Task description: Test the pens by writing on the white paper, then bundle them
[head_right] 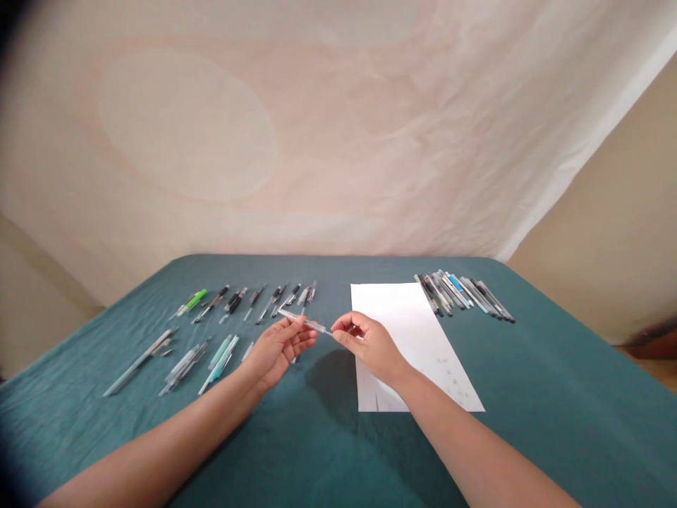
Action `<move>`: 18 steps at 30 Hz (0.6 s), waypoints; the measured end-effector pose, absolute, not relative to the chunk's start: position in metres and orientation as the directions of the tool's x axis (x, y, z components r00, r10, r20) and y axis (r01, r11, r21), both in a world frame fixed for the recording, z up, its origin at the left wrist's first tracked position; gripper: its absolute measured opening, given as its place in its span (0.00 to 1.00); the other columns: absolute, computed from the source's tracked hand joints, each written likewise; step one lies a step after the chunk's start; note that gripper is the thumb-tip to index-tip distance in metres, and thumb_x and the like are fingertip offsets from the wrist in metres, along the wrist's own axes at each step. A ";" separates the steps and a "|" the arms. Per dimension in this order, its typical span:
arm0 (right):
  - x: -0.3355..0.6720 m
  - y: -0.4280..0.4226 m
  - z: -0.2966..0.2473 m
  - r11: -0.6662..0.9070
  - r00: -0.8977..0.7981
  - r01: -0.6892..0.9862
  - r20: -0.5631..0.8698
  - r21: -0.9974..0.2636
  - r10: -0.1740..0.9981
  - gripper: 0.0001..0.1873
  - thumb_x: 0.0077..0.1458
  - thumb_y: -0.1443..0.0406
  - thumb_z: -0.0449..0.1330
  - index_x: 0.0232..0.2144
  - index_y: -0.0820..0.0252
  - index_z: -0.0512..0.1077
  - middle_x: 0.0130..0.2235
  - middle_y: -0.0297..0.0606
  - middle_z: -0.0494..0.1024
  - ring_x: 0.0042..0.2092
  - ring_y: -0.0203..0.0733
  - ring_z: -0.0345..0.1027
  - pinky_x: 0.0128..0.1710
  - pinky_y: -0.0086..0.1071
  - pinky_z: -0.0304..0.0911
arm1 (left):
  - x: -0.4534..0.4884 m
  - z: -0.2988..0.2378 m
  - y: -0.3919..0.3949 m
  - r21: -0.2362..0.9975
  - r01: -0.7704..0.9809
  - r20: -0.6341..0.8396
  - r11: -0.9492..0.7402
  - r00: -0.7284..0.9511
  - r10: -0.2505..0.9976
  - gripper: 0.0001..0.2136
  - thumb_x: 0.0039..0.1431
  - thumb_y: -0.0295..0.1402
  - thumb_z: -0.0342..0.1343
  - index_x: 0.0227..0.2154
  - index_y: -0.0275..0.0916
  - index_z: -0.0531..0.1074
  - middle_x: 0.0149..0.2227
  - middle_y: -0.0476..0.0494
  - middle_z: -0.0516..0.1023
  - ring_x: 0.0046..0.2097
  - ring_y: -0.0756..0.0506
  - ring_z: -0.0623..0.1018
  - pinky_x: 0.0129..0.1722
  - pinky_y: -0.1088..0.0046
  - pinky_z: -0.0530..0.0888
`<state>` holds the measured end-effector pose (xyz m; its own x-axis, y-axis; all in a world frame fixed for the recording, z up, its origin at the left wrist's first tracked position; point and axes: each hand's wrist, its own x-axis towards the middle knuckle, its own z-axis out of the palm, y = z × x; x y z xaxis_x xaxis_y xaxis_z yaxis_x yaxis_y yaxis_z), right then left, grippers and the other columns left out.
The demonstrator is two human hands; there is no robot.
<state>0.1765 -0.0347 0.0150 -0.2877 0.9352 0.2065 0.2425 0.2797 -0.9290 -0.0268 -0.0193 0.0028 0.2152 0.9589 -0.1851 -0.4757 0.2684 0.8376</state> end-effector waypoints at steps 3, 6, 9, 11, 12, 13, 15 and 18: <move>0.175 -0.033 0.009 0.263 -0.299 0.200 0.196 -0.944 0.934 0.10 0.53 0.58 0.60 0.35 0.58 0.70 0.31 0.33 0.72 0.33 0.35 0.65 0.35 0.29 0.60 | -0.024 0.003 -0.022 0.846 -0.454 -0.192 0.280 0.231 0.954 0.05 0.57 0.29 0.56 0.33 0.32 0.67 0.34 0.37 0.78 0.33 0.49 0.79 0.36 0.73 0.77; 0.172 -0.034 0.005 0.297 -0.270 0.193 0.240 -0.935 0.932 0.12 0.53 0.57 0.60 0.37 0.57 0.69 0.32 0.33 0.72 0.35 0.36 0.66 0.36 0.29 0.61 | -0.020 0.005 -0.028 0.846 -0.424 -0.213 0.323 0.287 0.934 0.05 0.58 0.29 0.55 0.33 0.32 0.67 0.33 0.38 0.78 0.32 0.49 0.79 0.35 0.74 0.77; 0.170 -0.037 0.005 0.364 -0.258 0.239 0.303 -0.900 0.917 0.13 0.53 0.57 0.60 0.38 0.57 0.69 0.34 0.34 0.73 0.35 0.36 0.67 0.37 0.30 0.61 | -0.018 0.007 -0.030 0.835 -0.419 -0.233 0.357 0.320 0.918 0.05 0.59 0.29 0.54 0.32 0.32 0.67 0.32 0.38 0.78 0.32 0.49 0.79 0.35 0.74 0.77; 0.170 -0.038 0.006 0.390 -0.277 0.263 0.318 -0.882 0.907 0.12 0.54 0.57 0.59 0.38 0.57 0.69 0.34 0.34 0.74 0.36 0.36 0.68 0.37 0.30 0.62 | -0.018 0.008 -0.030 0.830 -0.430 -0.233 0.357 0.314 0.920 0.04 0.59 0.29 0.54 0.32 0.32 0.67 0.31 0.38 0.78 0.32 0.49 0.79 0.35 0.75 0.77; 0.169 -0.038 0.006 0.396 -0.289 0.274 0.318 -0.876 0.903 0.12 0.54 0.57 0.59 0.38 0.57 0.69 0.34 0.34 0.74 0.35 0.36 0.68 0.36 0.30 0.62 | -0.019 0.007 -0.029 0.828 -0.435 -0.232 0.353 0.309 0.923 0.04 0.59 0.29 0.54 0.32 0.33 0.67 0.31 0.38 0.78 0.32 0.49 0.79 0.35 0.75 0.77; 0.169 -0.038 0.007 0.401 -0.299 0.286 0.317 -0.870 0.900 0.11 0.55 0.57 0.58 0.37 0.57 0.70 0.34 0.34 0.74 0.35 0.36 0.68 0.36 0.30 0.62 | -0.020 0.007 -0.028 0.827 -0.439 -0.230 0.350 0.305 0.924 0.04 0.59 0.29 0.55 0.32 0.33 0.67 0.31 0.38 0.78 0.32 0.49 0.79 0.36 0.75 0.77; 0.169 -0.038 0.007 0.410 -0.304 0.315 0.318 -0.856 0.898 0.09 0.55 0.58 0.58 0.36 0.57 0.71 0.33 0.33 0.75 0.35 0.36 0.68 0.36 0.30 0.61 | -0.021 0.006 -0.026 0.829 -0.439 -0.226 0.347 0.306 0.925 0.05 0.58 0.29 0.56 0.32 0.33 0.67 0.31 0.39 0.78 0.32 0.49 0.79 0.36 0.74 0.77; 0.172 -0.036 0.012 0.419 -0.285 0.372 0.328 -0.828 0.901 0.09 0.55 0.58 0.57 0.35 0.56 0.72 0.32 0.33 0.75 0.34 0.36 0.67 0.35 0.29 0.61 | -0.023 0.005 -0.025 0.836 -0.433 -0.209 0.338 0.317 0.925 0.06 0.57 0.30 0.57 0.32 0.33 0.67 0.31 0.38 0.78 0.32 0.48 0.79 0.36 0.74 0.77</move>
